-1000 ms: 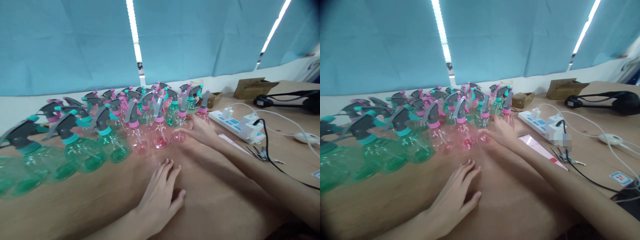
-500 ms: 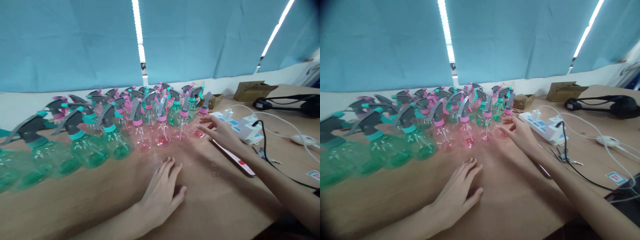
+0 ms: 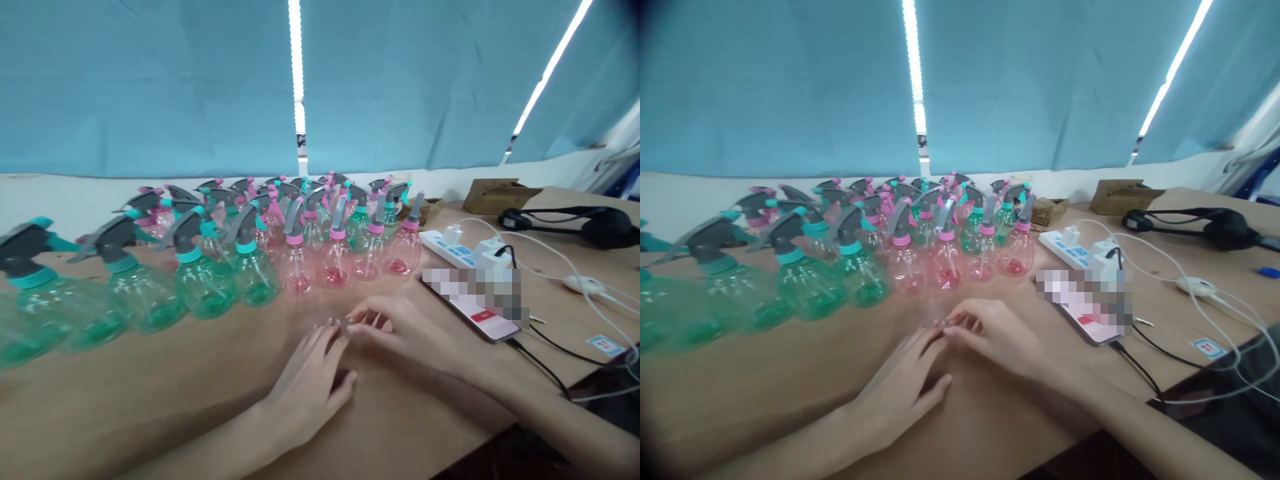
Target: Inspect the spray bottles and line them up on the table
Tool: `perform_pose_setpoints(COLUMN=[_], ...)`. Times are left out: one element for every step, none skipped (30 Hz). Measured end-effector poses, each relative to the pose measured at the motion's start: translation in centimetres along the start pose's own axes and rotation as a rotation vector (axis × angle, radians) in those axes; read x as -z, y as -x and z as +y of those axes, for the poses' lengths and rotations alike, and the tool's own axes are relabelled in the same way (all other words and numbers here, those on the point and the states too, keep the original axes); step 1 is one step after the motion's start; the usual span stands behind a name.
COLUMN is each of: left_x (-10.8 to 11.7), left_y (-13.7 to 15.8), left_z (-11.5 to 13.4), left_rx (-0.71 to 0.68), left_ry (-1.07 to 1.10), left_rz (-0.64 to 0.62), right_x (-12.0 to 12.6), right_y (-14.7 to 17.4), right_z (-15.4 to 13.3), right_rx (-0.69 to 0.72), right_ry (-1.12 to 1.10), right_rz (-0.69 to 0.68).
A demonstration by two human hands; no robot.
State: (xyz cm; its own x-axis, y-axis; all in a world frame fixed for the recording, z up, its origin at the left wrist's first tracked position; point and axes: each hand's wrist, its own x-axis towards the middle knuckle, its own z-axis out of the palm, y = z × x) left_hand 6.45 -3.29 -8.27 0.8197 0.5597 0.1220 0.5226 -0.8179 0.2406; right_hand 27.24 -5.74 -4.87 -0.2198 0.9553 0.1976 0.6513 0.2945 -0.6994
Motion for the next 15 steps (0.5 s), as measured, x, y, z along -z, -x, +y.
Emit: perform_pose_setpoints(left_x=[0.3, 0.6, 0.9, 1.2, 1.5, 1.9, 2.2, 2.6, 3.0, 3.4, 3.9, 4.5, 5.1, 5.7, 6.4], left_y=[0.9, 1.9, 3.0, 4.2, 5.5, 6.8, 8.3, 9.8, 11.3, 12.8, 14.3, 15.8, 17.2, 18.5, 19.8], left_z=[-0.4, -0.9, -1.5, -2.0, -2.6, -3.1, -3.7, -4.2, -4.8, -5.4, -5.9, -6.4, -6.9, -7.4, -7.9], left_rx=[0.009, 0.019, 0.031, 0.042, 0.056, 0.074, 0.097, 0.124, 0.155, 0.191, 0.228, 0.263, 0.301, 0.337, 0.371], left_ry=[-0.007, -0.016, -0.026, -0.038, -0.048, -0.055, -0.062, -0.068, -0.075, -0.082, -0.089, -0.091, -0.092, -0.092, -0.094], left_rz=[0.001, 0.008, 0.016, 0.028, 0.038, 0.047, 0.062, 0.083, 0.108, 0.132, 0.154, 0.167, 0.171, 0.167, 0.164], right_x=[-0.7, -1.5, -2.2, -3.1, -3.9, -4.9, -5.9, -7.0, -8.2, -9.5, -10.8, -12.1, -13.4, -14.7, -15.9], right_y=[-0.2, -0.5, -0.9, -1.3, -1.8, -2.4, -3.0, -3.7, -4.3, -5.0, -5.6, -6.3, -6.9, -7.4, -7.9], right_z=[-1.0, -1.9, -2.9, -3.8, -4.7, -5.6, -6.5, -7.4, -8.2, -9.0, -9.7, -10.4, -11.0, -11.6, -12.1], right_rx=[0.027, 0.055, 0.083, 0.112, 0.143, 0.177, 0.213, 0.251, 0.29, 0.331, 0.372, 0.409, 0.445, 0.473, 0.495], right_ry=[0.001, 0.005, 0.009, 0.008, 0.004, 0.001, 0.001, 0.006, 0.014, 0.025, 0.035, 0.041, 0.044, 0.044, 0.043], right_rz=[-0.042, -0.074, -0.101, -0.124, -0.146, -0.165, -0.184, -0.199, -0.214, -0.227, -0.24, -0.254, -0.267, -0.282, -0.296])
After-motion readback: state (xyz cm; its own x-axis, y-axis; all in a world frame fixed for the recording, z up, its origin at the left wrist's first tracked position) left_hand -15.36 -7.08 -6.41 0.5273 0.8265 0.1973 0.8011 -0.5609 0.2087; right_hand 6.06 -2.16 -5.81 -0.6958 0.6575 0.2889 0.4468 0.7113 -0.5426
